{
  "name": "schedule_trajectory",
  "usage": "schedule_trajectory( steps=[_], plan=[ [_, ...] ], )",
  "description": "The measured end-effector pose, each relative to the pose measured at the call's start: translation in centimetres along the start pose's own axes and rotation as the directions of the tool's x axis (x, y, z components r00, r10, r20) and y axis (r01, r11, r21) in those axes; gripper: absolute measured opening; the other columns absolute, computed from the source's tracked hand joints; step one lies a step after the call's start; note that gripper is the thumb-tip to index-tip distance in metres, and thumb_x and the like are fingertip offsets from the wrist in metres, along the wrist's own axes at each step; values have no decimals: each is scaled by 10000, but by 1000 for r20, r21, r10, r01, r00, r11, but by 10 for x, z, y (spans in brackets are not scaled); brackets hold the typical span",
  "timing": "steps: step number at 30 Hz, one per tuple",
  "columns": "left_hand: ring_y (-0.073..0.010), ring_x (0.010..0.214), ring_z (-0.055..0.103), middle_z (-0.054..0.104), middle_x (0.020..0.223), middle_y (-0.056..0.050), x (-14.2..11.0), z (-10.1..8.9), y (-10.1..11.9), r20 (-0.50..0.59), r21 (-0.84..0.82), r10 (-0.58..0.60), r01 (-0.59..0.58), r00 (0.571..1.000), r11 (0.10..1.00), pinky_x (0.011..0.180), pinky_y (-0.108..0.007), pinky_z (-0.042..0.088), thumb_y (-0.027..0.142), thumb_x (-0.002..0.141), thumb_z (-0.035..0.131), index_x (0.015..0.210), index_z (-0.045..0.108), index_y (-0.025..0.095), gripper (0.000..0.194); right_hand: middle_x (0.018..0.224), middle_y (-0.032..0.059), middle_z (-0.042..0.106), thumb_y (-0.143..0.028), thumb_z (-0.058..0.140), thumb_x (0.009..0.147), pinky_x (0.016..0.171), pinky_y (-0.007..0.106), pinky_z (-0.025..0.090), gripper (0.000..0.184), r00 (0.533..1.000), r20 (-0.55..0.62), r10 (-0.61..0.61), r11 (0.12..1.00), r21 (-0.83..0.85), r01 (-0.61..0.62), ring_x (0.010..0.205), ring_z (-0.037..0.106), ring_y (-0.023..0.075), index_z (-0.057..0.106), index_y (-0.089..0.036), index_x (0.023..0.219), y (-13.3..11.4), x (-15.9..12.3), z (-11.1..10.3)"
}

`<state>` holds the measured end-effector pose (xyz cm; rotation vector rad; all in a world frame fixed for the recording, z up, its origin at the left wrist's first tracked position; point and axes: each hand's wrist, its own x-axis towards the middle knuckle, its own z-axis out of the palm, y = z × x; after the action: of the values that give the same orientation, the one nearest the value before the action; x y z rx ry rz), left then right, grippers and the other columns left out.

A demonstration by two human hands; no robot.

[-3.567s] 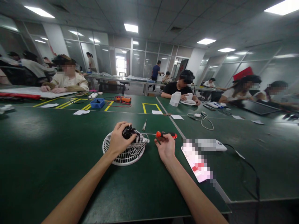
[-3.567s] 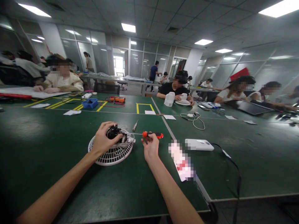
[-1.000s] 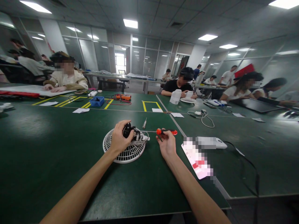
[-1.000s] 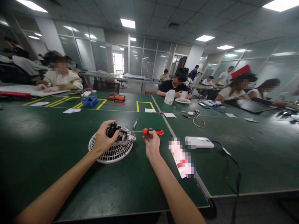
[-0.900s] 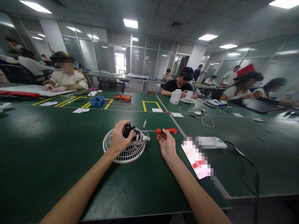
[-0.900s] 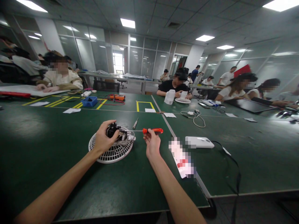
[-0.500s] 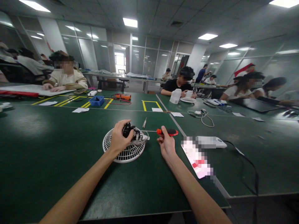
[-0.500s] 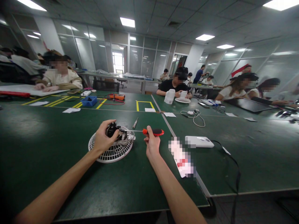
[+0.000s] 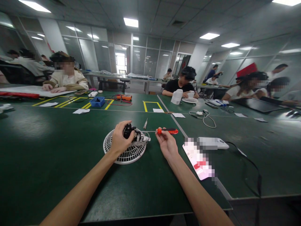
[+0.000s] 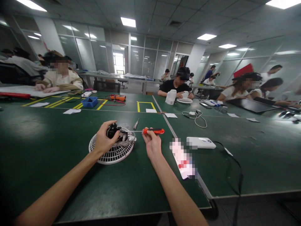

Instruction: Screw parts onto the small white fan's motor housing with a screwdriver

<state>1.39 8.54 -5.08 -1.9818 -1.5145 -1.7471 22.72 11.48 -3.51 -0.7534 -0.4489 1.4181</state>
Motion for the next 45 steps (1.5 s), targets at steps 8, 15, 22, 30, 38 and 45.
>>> schedule_trajectory(
  steps=[8, 15, 22, 30, 38, 45],
  plan=[
    [-263, 1136, 650, 690, 1211, -96, -1, 0, -1, -2, 1, 4, -4, 1000, 1000, 1027, -460, 531, 256, 866, 671, 1236, 618, 209, 376, 702, -19, 724, -160, 930, 623, 631, 227, 627, 289, 999, -24, 34, 998, -49, -35, 626, 685, 123, 685, -200, 771, 9, 0, -1],
    [-261, 1123, 659, 691, 1197, -92, 0, 0, 0, -9, 2, -8, 8, 1000, 1000, 1021, -465, 540, 264, 855, 676, 1219, 618, 214, 373, 822, -4, 769, -74, 908, 611, 844, 266, 640, 328, 996, 86, 10, 1000, 25, -12, 894, 757, 165, 666, -213, 784, 4, 1, -1],
    [-260, 1137, 654, 687, 1208, -93, 0, 0, 1, 2, 1, -19, 19, 1000, 1000, 1033, -476, 538, 260, 853, 679, 1234, 609, 217, 390, 726, -27, 726, -185, 911, 675, 679, 249, 619, 267, 996, -57, 69, 997, -36, -71, 667, 683, 125, 665, -224, 772, 9, -2, 0],
    [-269, 1159, 642, 681, 1223, -94, -1, -1, 1, 10, 30, -5, 5, 1000, 1000, 1029, -470, 532, 268, 877, 650, 1251, 602, 221, 380, 665, -38, 673, -206, 896, 673, 651, 226, 601, 227, 994, -58, 92, 995, -41, -95, 631, 644, 108, 678, -207, 739, 7, -6, 3],
    [-262, 1137, 635, 679, 1224, -93, -2, -1, 2, 4, 59, 32, -32, 999, 998, 1013, -452, 528, 277, 879, 669, 1266, 593, 210, 401, 655, -9, 693, -224, 957, 614, 588, 226, 590, 294, 996, -42, 84, 992, -87, -87, 621, 658, 134, 697, -191, 748, 14, -1, -3],
    [-255, 1117, 641, 686, 1215, -92, -2, 0, 1, -8, 45, 45, -45, 999, 998, 1006, -444, 530, 257, 852, 697, 1264, 593, 205, 428, 763, 7, 763, -98, 889, 651, 725, 230, 625, 244, 993, -5, 118, 993, 16, -118, 732, 723, 137, 695, -201, 758, 11, 0, -2]
  ],
)
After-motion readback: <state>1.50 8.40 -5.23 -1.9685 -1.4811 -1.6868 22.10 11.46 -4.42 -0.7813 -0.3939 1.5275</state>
